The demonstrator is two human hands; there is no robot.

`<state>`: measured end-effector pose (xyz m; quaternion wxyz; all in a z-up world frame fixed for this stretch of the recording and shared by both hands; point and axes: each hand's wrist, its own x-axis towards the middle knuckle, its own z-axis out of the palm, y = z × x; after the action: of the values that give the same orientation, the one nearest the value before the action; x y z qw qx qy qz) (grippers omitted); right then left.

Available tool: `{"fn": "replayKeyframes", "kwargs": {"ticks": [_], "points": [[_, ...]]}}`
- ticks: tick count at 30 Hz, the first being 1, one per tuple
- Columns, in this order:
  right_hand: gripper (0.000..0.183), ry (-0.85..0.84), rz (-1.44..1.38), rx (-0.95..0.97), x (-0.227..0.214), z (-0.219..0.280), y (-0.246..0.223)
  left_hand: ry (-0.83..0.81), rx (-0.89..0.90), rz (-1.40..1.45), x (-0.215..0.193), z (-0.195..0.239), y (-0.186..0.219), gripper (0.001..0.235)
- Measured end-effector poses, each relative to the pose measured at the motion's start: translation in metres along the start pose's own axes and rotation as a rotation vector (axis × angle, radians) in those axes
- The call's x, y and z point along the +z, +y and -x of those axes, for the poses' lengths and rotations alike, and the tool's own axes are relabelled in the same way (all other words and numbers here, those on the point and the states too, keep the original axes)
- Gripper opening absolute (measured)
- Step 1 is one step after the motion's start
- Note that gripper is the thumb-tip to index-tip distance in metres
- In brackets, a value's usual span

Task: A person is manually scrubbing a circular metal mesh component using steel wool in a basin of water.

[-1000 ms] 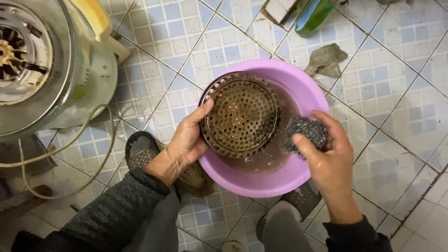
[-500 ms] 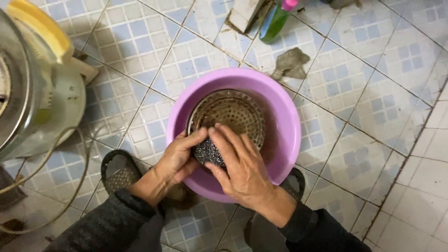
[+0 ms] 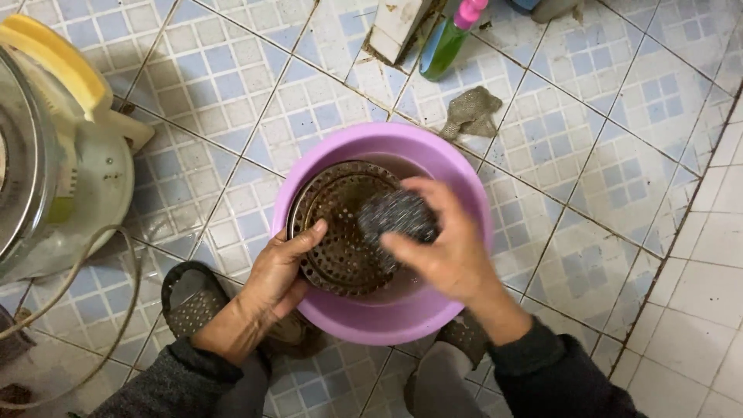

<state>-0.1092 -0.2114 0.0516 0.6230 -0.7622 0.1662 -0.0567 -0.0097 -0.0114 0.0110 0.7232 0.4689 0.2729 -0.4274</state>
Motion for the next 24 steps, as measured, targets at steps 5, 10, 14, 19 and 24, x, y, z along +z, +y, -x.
{"fn": "replayKeyframes", "kwargs": {"ticks": [5, 10, 14, 19, 24], "points": [[0.062, 0.121, -0.463, 0.295, -0.012, -0.013, -0.008, 0.036, -0.008, 0.036, 0.0, 0.005, 0.009, 0.042], [0.056, 0.108, -0.605, 0.542, -0.024, -0.007, 0.051, 0.035, -0.016, 0.064, 0.0, 0.005, 0.011, 0.042], [0.06, 0.111, -0.514, 0.5, -0.026, -0.014, 0.014, 0.041, -0.018, 0.08, 0.001, 0.007, 0.014, 0.044], [0.049, 0.184, -0.627, 0.451, -0.026, -0.018, 0.003, 0.034, -0.023, 0.09, -0.013, -0.003, 0.006, 0.042], [0.062, 0.294, -0.333, 0.349, -0.033, -0.02, -0.003, 0.019, 0.004, 0.104, -0.015, -0.004, 0.012, 0.041]]}}
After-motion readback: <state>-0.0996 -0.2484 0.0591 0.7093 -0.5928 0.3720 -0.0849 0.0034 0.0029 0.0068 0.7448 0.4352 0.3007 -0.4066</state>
